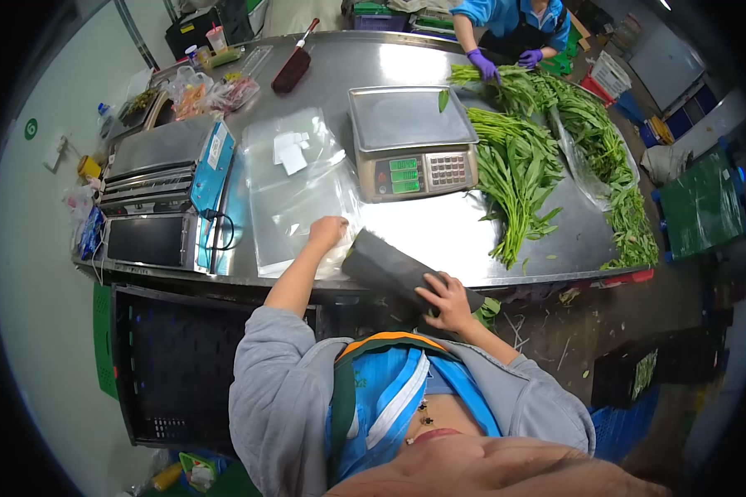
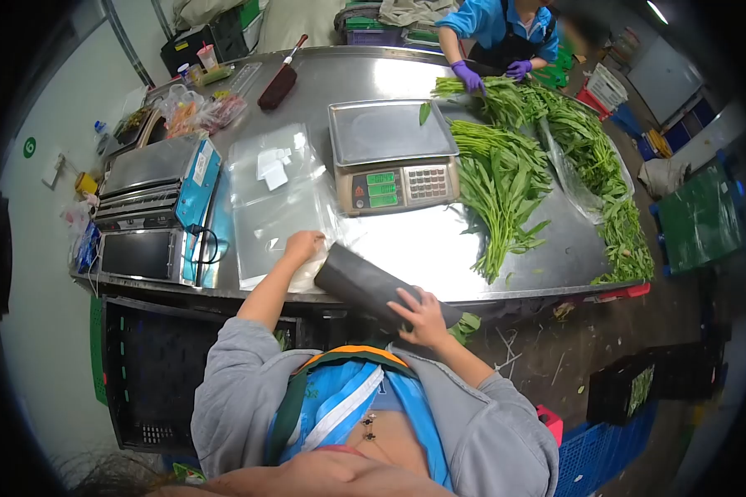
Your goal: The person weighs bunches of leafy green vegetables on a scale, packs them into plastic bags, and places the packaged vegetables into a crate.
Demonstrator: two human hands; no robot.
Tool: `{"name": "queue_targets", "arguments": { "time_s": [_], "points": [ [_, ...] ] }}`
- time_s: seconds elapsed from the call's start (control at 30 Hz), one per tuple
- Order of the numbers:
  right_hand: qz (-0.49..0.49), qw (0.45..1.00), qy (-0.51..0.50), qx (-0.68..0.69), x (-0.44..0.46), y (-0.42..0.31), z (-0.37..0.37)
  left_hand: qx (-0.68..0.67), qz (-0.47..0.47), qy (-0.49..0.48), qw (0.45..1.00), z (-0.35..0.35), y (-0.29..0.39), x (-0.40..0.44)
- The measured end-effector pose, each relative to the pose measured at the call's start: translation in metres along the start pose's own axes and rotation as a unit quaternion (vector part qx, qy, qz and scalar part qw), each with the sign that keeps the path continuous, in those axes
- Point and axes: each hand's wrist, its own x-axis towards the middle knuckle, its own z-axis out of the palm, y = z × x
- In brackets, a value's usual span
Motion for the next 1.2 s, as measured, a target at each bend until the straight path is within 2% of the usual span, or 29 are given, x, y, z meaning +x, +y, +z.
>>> {"name": "queue_targets", "arguments": {
  "time_s": [0.03,0.07,0.1,0.2,0.23,0.3,0.37,0.43,0.47,0.53,0.57,0.6,0.63,0.67,0.7,0.77,0.8,0.83,0.87,0.9,0.93,0.97,1.0,1.03,1.07,1.1,1.13,1.17,1.2],
  "points": [
    [-0.003,0.998,-0.06,0.003,0.006,-0.01,-0.007,-0.029,-0.052,0.019,0.998,-0.012,0.005,0.003],
    [0.023,0.996,-0.08,0.028,0.013,-0.014,-0.011,-0.019,-0.031,0.03,0.999,-0.022,0.011,0.003],
    [0.055,0.993,-0.08,0.061,0.019,-0.013,-0.01,-0.018,-0.031,0.025,0.999,-0.035,0.022,-0.003],
    [0.152,0.98,-0.049,0.122,0.035,-0.008,-0.007,-0.042,0.028,0.12,0.992,-0.05,0.052,-0.009],
    [0.151,0.98,-0.048,0.123,0.036,-0.01,-0.005,-0.04,0.028,0.12,0.991,-0.042,0.06,-0.01],
    [0.137,0.987,-0.044,0.075,0.04,-0.015,0.001,-0.099,0.052,0.194,0.975,-0.023,0.078,-0.014],
    [0.116,0.989,-0.047,0.079,0.048,-0.021,0.005,-0.046,0.198,0.215,0.955,-0.001,0.099,-0.022],
    [0.13,0.985,-0.038,0.105,0.055,-0.029,0.009,-0.017,0.267,0.114,0.957,0.003,0.119,-0.037],
    [0.136,0.984,-0.03,0.115,0.056,-0.029,0.011,-0.067,0.268,0.136,0.951,-0.001,0.116,-0.045],
    [0.139,0.981,-0.008,0.132,0.054,-0.028,0.008,-0.165,0.18,0.349,0.905,-0.036,0.113,-0.069],
    [0.146,0.977,0.014,0.153,0.053,-0.027,0.007,-0.243,0.055,0.388,0.888,-0.014,0.084,-0.077],
    [0.144,0.977,0.017,0.154,0.056,-0.027,0.009,-0.295,-0.071,0.506,0.808,0.015,0.049,-0.074],
    [0.138,0.979,0.022,0.148,0.058,-0.027,0.012,-0.49,-0.192,0.513,0.678,0.004,0.04,-0.079],
    [0.133,0.98,0.025,0.144,0.057,-0.029,0.016,-0.774,-0.224,0.396,0.441,0.0,0.038,-0.088],
    [0.133,0.98,0.023,0.147,0.063,-0.034,0.014,-0.772,-0.227,0.397,0.441,0.005,0.043,-0.09],
    [0.137,0.973,-0.048,0.178,0.092,-0.046,0.008,-0.883,-0.236,0.081,0.398,0.016,0.054,-0.092],
    [0.106,0.982,-0.056,0.147,0.104,-0.049,0.012,-0.883,-0.234,0.086,0.397,0.02,0.061,-0.09],
    [0.1,0.983,-0.057,0.146,0.11,-0.041,0.03,-0.836,-0.206,0.137,0.489,0.023,0.067,-0.086],
    [0.108,0.965,-0.023,0.239,0.117,-0.025,0.062,-0.777,-0.177,0.189,0.574,0.026,0.069,-0.084],
    [0.114,0.937,0.012,0.33,0.126,-0.015,0.079,-0.776,-0.175,0.196,0.573,0.027,0.06,-0.084],
    [0.309,0.769,-0.095,0.551,0.139,-0.022,0.055,-0.785,-0.208,0.184,0.554,0.027,0.047,-0.086],
    [0.353,0.745,-0.074,0.562,0.147,-0.016,0.049,-0.792,-0.24,0.172,0.534,0.028,0.035,-0.086],
    [0.345,0.803,-0.014,0.485,0.156,-0.007,0.057,-0.797,-0.242,0.158,0.53,0.021,0.029,-0.089],
    [0.334,0.85,0.047,0.404,0.164,0.005,0.076,-0.779,-0.205,0.143,0.575,0.024,0.017,-0.087],
    [0.33,0.852,0.043,0.404,0.176,0.016,0.093,-0.72,-0.246,0.106,0.64,0.025,0.004,-0.085],
    [0.291,0.884,0.075,0.357,0.19,0.025,0.11,-0.654,-0.289,0.068,0.696,0.027,-0.005,-0.084],
    [0.248,0.911,0.107,0.311,0.205,0.03,0.118,-0.654,-0.293,0.076,0.693,0.025,-0.007,-0.083],
    [0.242,0.912,0.102,0.314,0.218,0.037,0.123,-0.64,-0.292,0.072,0.707,0.023,-0.009,-0.081],
    [0.275,0.92,0.024,0.278,0.232,0.041,0.125,-0.626,-0.291,0.068,0.72,0.022,-0.011,-0.081]
  ]
}}
